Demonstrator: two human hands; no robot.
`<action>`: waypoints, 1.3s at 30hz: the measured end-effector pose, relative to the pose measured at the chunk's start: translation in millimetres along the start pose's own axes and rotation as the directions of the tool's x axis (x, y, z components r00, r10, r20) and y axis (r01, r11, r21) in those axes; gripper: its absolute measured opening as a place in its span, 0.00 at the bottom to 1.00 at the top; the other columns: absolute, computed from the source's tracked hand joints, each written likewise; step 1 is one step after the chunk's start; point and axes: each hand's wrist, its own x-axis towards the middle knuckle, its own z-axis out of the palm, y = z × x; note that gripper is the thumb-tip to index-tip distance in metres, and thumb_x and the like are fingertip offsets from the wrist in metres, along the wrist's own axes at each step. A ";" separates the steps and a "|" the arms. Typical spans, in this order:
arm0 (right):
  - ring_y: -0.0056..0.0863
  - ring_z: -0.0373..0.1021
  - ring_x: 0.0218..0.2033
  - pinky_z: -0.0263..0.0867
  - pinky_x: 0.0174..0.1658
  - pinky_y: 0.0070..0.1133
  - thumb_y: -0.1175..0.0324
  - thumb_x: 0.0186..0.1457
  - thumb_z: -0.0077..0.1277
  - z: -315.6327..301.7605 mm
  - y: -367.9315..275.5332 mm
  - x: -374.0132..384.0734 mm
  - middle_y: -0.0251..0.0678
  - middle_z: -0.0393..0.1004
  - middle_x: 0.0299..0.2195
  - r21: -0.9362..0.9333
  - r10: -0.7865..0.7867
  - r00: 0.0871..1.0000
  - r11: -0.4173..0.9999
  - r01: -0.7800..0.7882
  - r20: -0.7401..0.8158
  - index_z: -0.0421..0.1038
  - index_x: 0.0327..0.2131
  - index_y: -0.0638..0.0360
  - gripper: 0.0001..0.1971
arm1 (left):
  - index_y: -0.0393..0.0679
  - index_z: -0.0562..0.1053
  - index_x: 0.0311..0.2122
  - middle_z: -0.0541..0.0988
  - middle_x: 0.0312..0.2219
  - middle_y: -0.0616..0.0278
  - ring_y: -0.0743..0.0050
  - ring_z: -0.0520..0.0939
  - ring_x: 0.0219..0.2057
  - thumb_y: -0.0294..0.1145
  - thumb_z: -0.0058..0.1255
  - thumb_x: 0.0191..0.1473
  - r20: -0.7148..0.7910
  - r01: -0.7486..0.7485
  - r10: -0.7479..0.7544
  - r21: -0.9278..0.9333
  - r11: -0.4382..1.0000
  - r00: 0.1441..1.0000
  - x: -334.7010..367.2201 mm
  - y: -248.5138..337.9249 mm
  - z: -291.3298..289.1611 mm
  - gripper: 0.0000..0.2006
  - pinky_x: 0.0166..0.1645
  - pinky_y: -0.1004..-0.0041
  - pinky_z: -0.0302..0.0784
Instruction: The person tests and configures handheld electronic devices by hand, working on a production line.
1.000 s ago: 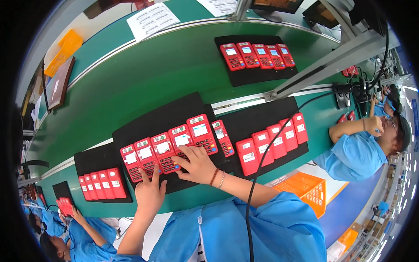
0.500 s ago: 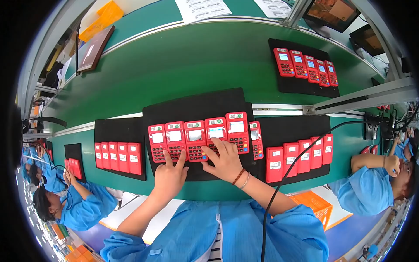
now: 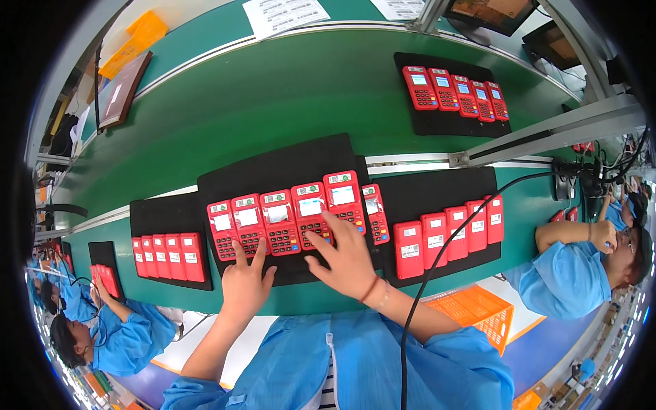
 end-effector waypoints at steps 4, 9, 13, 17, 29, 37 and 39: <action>0.46 0.61 0.53 0.60 0.53 0.38 0.62 0.46 0.60 -28.5 11.2 -29.4 0.47 0.59 0.59 -0.197 0.150 0.988 0.970 -0.142 0.023 0.68 0.55 0.50 0.29 | 0.45 0.65 0.60 0.65 0.50 0.18 0.54 0.81 0.20 0.42 0.57 0.53 0.010 0.022 -0.022 0.011 1.000 1.000 -0.1 3.3 -0.8 0.30 0.32 0.67 0.78; 0.44 0.69 0.44 0.67 0.45 0.33 0.61 0.45 0.62 -37.2 19.9 -22.3 0.47 0.59 0.58 -0.222 0.162 0.973 0.967 -0.123 0.167 0.63 0.59 0.51 0.36 | 0.43 0.65 0.60 0.65 0.50 0.18 0.55 0.81 0.20 0.42 0.56 0.54 0.020 0.012 -0.012 0.003 1.000 1.000 1.3 3.8 -2.3 0.30 0.32 0.67 0.78; 0.45 0.73 0.36 0.72 0.36 0.31 0.54 0.46 0.62 -39.9 11.9 -16.1 0.57 0.55 0.58 -0.262 0.149 0.952 0.962 -0.078 0.266 0.58 0.62 0.45 0.40 | 0.43 0.65 0.60 0.65 0.49 0.16 0.55 0.81 0.20 0.42 0.56 0.54 0.015 0.005 -0.005 0.000 1.000 1.000 2.2 3.4 -2.6 0.30 0.32 0.67 0.78; 0.48 0.74 0.36 0.74 0.33 0.30 0.48 0.48 0.61 -38.7 -2.5 -8.4 0.63 0.51 0.58 -0.305 0.249 0.890 0.943 -0.133 0.381 0.56 0.63 0.39 0.40 | 0.44 0.66 0.60 0.67 0.48 0.19 0.55 0.82 0.21 0.42 0.56 0.54 0.032 0.018 -0.018 0.001 1.000 0.999 3.6 3.9 -4.4 0.29 0.32 0.67 0.78; 0.50 0.75 0.37 0.75 0.31 0.30 0.52 0.49 0.61 -33.6 -6.4 -6.7 0.63 0.48 0.59 -0.319 0.298 0.882 0.930 -0.183 0.365 0.56 0.63 0.40 0.38 | 0.47 0.65 0.60 0.66 0.50 0.18 0.53 0.81 0.21 0.43 0.56 0.54 0.041 0.046 -0.045 -0.013 0.999 0.998 3.5 6.4 -4.3 0.30 0.34 0.67 0.79; 0.51 0.75 0.33 0.74 0.30 0.31 0.57 0.49 0.61 -34.6 -8.4 -6.3 0.65 0.47 0.59 -0.290 0.298 0.880 0.937 -0.196 0.369 0.56 0.63 0.43 0.38 | 0.46 0.66 0.60 0.67 0.48 0.18 0.55 0.81 0.20 0.42 0.56 0.54 0.004 0.030 -0.030 0.002 1.000 1.000 4.0 4.4 -4.1 0.29 0.32 0.68 0.78; 0.51 0.75 0.32 0.74 0.30 0.31 0.59 0.49 0.61 -35.2 -9.3 -6.9 0.65 0.47 0.59 -0.252 0.284 0.892 0.946 -0.202 0.352 0.56 0.62 0.43 0.37 | 0.45 0.67 0.59 0.66 0.47 0.15 0.56 0.81 0.19 0.41 0.55 0.54 0.015 0.017 -0.016 -0.052 0.999 1.000 5.6 0.7 -6.4 0.27 0.31 0.70 0.78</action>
